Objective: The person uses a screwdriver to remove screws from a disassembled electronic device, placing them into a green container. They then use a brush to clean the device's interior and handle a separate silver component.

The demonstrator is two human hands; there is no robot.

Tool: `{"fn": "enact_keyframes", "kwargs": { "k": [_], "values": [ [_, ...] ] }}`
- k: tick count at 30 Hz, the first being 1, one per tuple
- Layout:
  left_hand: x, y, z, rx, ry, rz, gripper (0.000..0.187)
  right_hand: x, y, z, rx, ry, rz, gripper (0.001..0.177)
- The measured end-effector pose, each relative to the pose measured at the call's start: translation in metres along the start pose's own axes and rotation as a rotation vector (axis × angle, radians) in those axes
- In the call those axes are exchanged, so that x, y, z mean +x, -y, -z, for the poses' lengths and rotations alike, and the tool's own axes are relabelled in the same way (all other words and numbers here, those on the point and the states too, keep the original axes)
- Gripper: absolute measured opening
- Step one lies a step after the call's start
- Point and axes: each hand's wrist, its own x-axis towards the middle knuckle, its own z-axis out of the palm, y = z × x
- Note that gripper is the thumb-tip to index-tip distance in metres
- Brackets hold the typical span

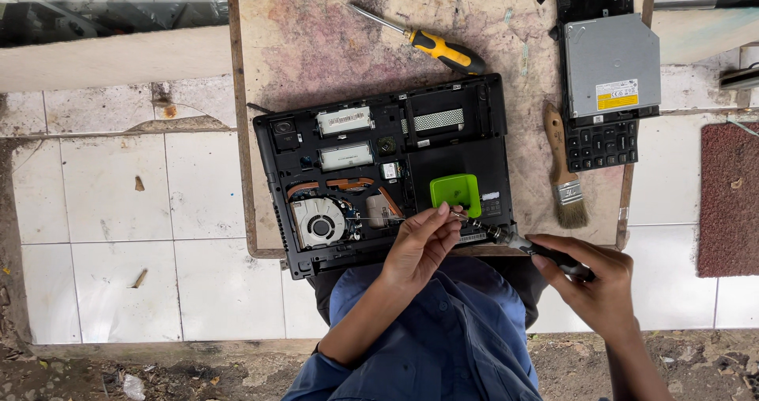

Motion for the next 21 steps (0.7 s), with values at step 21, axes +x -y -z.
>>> {"fn": "enact_keyframes", "kwargs": {
  "k": [21],
  "values": [
    [-0.007, 0.015, 0.003, 0.217, 0.009, -0.638, 0.008, -0.052, -0.027, -0.079, -0.202, -0.340, 0.390, 0.027]
  ]
}}
